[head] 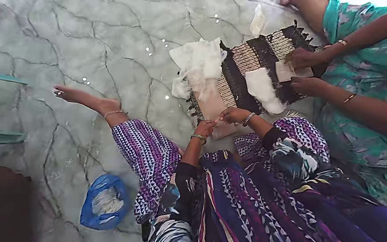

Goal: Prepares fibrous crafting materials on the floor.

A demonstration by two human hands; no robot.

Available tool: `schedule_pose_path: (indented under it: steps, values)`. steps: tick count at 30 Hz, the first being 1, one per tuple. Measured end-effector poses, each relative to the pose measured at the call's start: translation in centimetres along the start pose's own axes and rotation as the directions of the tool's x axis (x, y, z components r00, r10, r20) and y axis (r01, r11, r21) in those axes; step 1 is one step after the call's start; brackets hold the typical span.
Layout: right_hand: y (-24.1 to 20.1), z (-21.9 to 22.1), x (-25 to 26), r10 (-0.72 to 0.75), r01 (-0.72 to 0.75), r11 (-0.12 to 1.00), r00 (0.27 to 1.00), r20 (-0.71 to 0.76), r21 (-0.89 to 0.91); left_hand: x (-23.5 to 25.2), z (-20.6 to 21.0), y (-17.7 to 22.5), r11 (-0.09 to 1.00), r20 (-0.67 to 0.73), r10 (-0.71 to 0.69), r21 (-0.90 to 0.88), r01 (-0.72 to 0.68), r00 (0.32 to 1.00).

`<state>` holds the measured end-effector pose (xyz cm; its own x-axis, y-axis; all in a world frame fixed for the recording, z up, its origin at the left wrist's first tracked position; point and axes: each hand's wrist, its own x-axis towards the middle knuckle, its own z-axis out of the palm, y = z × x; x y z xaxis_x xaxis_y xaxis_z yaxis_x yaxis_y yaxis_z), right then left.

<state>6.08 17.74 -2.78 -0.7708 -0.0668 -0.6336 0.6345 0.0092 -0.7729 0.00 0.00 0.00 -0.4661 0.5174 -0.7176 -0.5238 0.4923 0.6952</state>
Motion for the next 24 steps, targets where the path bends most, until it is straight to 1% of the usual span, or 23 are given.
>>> schedule_pose_path:
  steps: [3,5,7,8,10,11,13,14,16,18,20,22,24]
  values:
    - [0.4,-0.8,-0.2,-0.011,0.010,1.000,1.000,-0.028,-0.025,1.3,0.1,-0.3,0.997,-0.052,0.059,0.046,-0.057,0.997]
    - [0.4,-0.5,0.1,-0.035,0.034,0.999,0.998,-0.046,-0.023,1.0,0.3,0.3,0.997,-0.089,0.063,0.039,-0.059,0.994]
    - [0.4,0.0,0.8,-0.066,0.059,0.996,0.993,-0.099,-0.073,0.7,0.6,0.5,0.997,-0.149,0.069,0.037,-0.064,0.986]
    - [0.3,0.0,1.0,-0.096,0.078,0.987,0.987,-0.126,-0.143,1.1,0.7,0.4,0.995,-0.190,0.093,0.050,-0.085,0.977]
    - [0.6,-0.1,1.8,-0.163,0.103,0.942,0.972,-0.169,-0.319,3.0,0.1,-1.2,0.982,-0.261,0.142,0.158,-0.103,0.955]
    - [1.1,0.0,2.4,-0.212,0.114,0.903,0.957,-0.196,-0.415,3.9,-0.5,-2.2,0.970,-0.291,0.180,0.213,-0.119,0.940]
    - [1.7,0.1,3.4,-0.269,0.078,0.795,0.934,-0.235,-0.601,5.0,-1.7,-3.8,0.912,-0.332,0.292,0.379,-0.157,0.897]
    - [2.0,0.1,3.7,-0.290,0.062,0.750,0.926,-0.243,-0.658,4.9,-2.0,-4.2,0.867,-0.332,0.335,0.476,-0.150,0.882]
    - [2.3,0.2,3.8,-0.334,0.040,0.707,0.899,-0.283,-0.707,3.2,-1.7,-3.3,0.799,-0.284,0.328,0.593,-0.105,0.901]
    - [2.5,0.1,3.7,-0.369,0.021,0.683,0.872,-0.321,-0.730,2.6,-1.7,-3.4,0.748,-0.218,0.334,0.654,-0.117,0.917]
    - [2.9,-0.2,4.1,-0.388,0.007,0.674,0.855,-0.345,-0.739,3.0,-2.1,-4.4,0.686,-0.162,0.388,0.709,-0.167,0.908]
    - [3.3,-0.2,4.4,-0.394,-0.004,0.672,0.846,-0.361,-0.741,3.3,-2.3,-4.5,0.626,-0.151,0.406,0.765,-0.154,0.901]
    - [3.3,-0.2,4.4,-0.389,-0.010,0.673,0.846,-0.365,-0.740,3.5,-2.1,-4.2,0.601,-0.157,0.408,0.787,-0.135,0.899]
